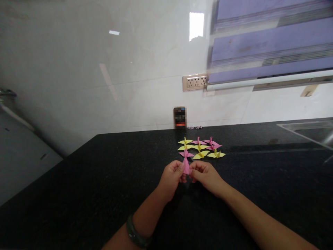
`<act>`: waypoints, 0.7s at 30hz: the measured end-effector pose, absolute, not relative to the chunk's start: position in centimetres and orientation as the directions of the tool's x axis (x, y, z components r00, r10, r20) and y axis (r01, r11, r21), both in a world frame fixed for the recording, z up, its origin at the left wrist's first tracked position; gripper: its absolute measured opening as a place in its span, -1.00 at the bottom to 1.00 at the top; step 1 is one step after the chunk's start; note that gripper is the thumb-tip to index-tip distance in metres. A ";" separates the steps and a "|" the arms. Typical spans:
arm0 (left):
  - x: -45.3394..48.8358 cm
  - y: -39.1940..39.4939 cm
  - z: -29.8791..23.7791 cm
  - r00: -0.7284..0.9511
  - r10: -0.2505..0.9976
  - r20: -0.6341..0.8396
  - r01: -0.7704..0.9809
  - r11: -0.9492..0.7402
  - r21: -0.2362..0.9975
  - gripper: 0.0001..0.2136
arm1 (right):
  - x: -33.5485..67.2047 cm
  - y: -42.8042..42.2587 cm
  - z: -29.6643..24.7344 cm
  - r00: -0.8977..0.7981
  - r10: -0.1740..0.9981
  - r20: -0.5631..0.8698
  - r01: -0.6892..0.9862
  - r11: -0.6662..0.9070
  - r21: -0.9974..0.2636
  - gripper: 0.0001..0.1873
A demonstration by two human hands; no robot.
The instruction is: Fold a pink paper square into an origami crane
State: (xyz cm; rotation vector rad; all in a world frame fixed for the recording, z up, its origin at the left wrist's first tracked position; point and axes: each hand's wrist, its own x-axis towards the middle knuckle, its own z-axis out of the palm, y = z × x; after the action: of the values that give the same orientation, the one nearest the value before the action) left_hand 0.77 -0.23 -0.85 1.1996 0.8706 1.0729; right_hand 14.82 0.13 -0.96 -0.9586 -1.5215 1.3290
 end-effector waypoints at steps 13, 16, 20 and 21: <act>0.7 0.1 -0.9 0.085 0.942 0.325 0.221 -0.336 0.916 -0.86 | 14.7 0.4 -1.4 -0.088 0.947 0.308 0.280 0.320 -0.905 -0.83; 0.6 0.0 -0.9 0.169 0.898 0.406 0.319 -0.440 0.840 -0.84 | 15.0 0.6 -1.7 -0.044 0.922 0.384 0.422 0.366 -0.830 -0.82; 0.6 -0.2 -1.0 0.222 0.883 0.413 0.366 -0.468 0.804 -0.82 | 15.1 0.5 -1.7 -0.073 0.896 0.438 0.516 0.410 -0.752 -0.81; 0.6 -0.2 -1.0 0.229 0.877 0.422 0.381 -0.479 0.790 -0.83 | 15.2 0.5 -1.6 -0.087 0.890 0.447 0.528 0.421 -0.737 -0.80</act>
State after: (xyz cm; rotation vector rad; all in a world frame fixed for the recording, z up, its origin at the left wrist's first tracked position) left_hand 0.59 -0.24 -0.97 1.9705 1.1524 1.2066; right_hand 15.16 0.49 -1.65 -1.2330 -1.7509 0.4909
